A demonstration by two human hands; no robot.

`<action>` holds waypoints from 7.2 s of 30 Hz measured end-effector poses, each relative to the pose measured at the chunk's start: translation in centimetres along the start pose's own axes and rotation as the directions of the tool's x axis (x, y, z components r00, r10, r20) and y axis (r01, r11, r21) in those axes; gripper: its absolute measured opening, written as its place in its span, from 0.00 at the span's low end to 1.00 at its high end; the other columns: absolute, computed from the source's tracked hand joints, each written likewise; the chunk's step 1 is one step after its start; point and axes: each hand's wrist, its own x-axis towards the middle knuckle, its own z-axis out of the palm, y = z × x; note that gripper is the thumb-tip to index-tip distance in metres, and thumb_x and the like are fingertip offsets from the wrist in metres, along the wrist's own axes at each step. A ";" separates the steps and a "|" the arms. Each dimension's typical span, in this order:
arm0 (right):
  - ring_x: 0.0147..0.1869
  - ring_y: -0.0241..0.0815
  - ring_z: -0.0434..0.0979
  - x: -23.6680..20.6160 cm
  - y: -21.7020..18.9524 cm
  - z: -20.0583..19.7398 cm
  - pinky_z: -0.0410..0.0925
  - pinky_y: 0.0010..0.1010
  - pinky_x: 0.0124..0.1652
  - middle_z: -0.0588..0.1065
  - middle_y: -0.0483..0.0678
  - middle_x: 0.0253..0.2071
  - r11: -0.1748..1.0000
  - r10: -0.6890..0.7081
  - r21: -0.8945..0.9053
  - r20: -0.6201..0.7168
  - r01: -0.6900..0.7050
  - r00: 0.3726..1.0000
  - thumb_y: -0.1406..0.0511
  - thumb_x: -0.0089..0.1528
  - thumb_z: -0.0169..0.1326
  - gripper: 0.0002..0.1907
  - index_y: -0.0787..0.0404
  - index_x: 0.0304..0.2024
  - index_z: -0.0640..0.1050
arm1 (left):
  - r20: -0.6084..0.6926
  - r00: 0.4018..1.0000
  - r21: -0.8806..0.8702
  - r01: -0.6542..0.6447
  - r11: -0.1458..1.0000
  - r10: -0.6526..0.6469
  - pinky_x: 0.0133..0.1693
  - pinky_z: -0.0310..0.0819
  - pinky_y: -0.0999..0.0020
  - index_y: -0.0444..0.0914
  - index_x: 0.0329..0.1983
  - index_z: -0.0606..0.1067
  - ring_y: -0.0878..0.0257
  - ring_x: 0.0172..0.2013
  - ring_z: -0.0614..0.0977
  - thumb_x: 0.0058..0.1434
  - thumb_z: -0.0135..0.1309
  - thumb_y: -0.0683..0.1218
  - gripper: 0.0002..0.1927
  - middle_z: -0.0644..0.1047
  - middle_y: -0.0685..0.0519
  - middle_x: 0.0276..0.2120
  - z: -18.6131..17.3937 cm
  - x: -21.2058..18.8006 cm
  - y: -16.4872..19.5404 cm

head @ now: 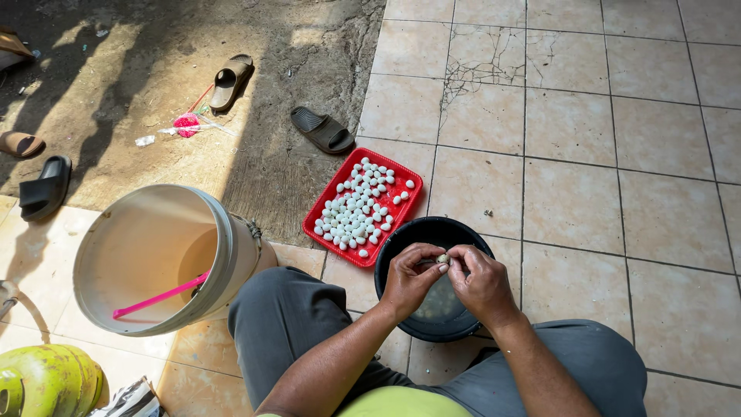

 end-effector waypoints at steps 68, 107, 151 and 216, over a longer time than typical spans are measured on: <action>0.37 0.42 0.84 -0.8 2.3 -0.4 0.75 0.31 0.36 0.80 0.53 0.36 0.965 0.232 0.116 0.041 -0.235 0.972 0.72 0.66 0.56 0.05 0.66 0.45 0.77 | 0.292 0.909 -0.571 0.415 0.708 -0.296 0.53 0.80 0.62 0.32 0.64 0.73 0.61 0.51 0.81 0.70 0.52 0.37 0.18 0.79 0.47 0.52 -0.4 -0.6 -2.1; 0.45 0.52 0.85 -1.3 2.2 -0.4 0.77 0.34 0.42 0.81 0.58 0.43 0.997 -0.060 0.053 0.048 0.057 0.997 0.76 0.61 0.58 0.13 0.69 0.49 0.77 | 0.028 0.989 0.078 -0.145 0.986 0.143 0.50 0.85 0.69 0.33 0.48 0.80 0.61 0.52 0.82 0.62 0.60 0.31 0.12 0.77 0.45 0.53 0.8 -1.1 0.1; 0.46 0.35 0.82 -1.1 2.5 -0.1 0.77 0.26 0.43 0.78 0.52 0.48 0.865 0.196 0.441 0.142 -0.239 0.970 0.73 0.64 0.58 0.08 0.67 0.47 0.79 | 0.135 0.937 -0.754 0.308 0.580 -0.322 0.59 0.77 0.62 0.35 0.52 0.76 0.58 0.54 0.81 0.68 0.55 0.36 0.10 0.79 0.46 0.53 -0.1 -0.4 -1.6; 0.46 0.48 0.85 -1.2 2.0 -0.7 0.78 0.33 0.43 0.81 0.54 0.42 0.995 -0.073 0.080 0.076 0.067 0.994 0.72 0.62 0.61 0.07 0.66 0.44 0.80 | 0.130 0.898 -0.661 0.395 0.638 -0.421 0.53 0.81 0.62 0.33 0.50 0.75 0.60 0.47 0.83 0.67 0.57 0.38 0.10 0.80 0.47 0.45 0.7 -1.0 -2.6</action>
